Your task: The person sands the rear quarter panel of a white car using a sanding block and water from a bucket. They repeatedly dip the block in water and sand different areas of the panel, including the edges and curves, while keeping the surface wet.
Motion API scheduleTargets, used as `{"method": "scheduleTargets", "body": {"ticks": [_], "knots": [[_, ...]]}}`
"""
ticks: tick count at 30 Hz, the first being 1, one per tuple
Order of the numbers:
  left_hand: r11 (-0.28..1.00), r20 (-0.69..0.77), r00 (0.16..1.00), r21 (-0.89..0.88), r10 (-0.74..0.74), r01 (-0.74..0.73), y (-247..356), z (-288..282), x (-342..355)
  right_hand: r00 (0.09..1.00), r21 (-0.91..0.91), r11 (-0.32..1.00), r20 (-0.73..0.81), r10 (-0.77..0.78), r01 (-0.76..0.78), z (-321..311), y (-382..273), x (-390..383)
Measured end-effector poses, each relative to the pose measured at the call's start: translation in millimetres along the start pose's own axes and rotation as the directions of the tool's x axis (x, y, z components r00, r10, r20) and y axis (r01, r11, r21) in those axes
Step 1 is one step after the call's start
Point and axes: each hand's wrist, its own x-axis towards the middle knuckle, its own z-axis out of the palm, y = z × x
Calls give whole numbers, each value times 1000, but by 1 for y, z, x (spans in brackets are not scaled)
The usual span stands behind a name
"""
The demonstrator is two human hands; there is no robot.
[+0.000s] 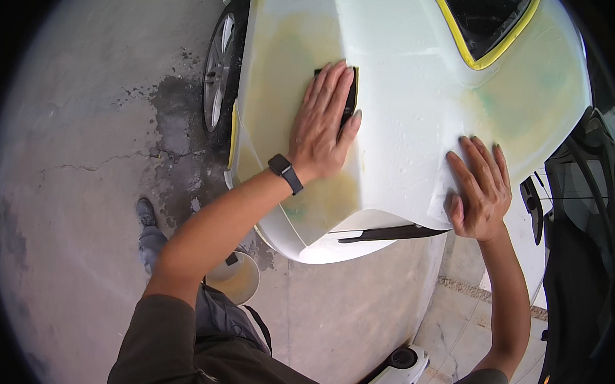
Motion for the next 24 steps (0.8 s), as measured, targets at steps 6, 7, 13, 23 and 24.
{"method": "scheduleTargets", "body": {"ticks": [6,7,13,23,24], "knots": [[991,-72,994,97,-82,89,-41,3,90,994,-8,999,-95,-45,44,5,-2,6],[992,-92,996,127,-13,25,-23,3,66,997,-22,999,-66,-34,33,4,-3,6],[999,193,981,53,-11,1,45,10,-53,1000,-51,999,-27,-12,11,3,-6,6],[993,358,928,85,-104,79,87,4,-81,998,-47,998,-50,-42,40,4,-5,5],[995,351,934,93,-67,37,73,0,-62,999,-53,998,-31,-27,25,4,-5,5]]}}
